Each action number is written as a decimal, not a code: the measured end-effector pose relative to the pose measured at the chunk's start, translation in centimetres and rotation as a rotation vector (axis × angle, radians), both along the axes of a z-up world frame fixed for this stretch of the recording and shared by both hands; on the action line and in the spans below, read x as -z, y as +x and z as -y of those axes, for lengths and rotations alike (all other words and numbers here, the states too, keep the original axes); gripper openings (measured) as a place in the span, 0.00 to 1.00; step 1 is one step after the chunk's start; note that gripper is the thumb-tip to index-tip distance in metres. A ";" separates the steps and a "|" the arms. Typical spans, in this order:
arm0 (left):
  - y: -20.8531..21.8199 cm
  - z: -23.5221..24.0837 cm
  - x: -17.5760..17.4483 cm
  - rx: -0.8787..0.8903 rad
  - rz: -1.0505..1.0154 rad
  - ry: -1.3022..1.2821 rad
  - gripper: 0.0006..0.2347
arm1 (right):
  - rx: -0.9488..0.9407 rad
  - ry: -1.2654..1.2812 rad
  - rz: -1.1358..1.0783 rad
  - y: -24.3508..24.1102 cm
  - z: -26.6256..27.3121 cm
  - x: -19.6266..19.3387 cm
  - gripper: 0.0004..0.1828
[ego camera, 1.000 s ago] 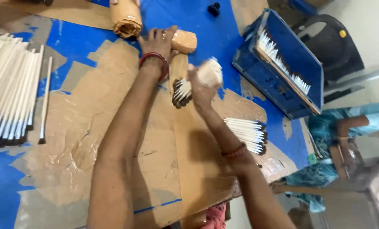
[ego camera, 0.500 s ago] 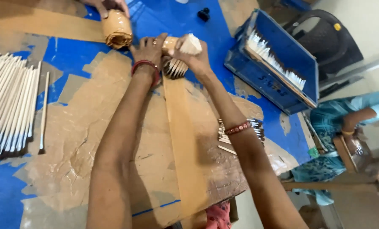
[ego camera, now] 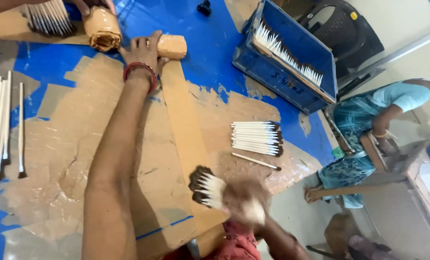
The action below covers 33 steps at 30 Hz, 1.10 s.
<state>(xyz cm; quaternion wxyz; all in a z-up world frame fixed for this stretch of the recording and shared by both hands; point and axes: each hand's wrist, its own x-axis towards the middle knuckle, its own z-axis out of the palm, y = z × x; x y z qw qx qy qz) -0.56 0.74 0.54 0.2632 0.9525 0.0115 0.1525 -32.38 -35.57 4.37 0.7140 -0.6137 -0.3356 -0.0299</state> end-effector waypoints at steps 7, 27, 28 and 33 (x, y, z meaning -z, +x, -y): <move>-0.9 -0.1 -0.4 0.001 0.031 -0.027 0.33 | 0.109 0.002 0.042 -9.0 -1.7 -7.7 0.19; -1.0 -0.2 -1.5 -0.007 0.004 -0.062 0.33 | 0.392 -0.398 0.566 24.2 -20.5 -7.2 0.14; -0.8 -0.1 -1.3 -0.017 0.001 -0.065 0.33 | 0.382 -0.399 0.566 25.9 -21.5 -6.3 0.14; 1.1 -0.1 0.4 -0.004 -0.028 -0.031 0.33 | 0.262 -0.316 0.469 31.2 -21.5 -3.2 0.07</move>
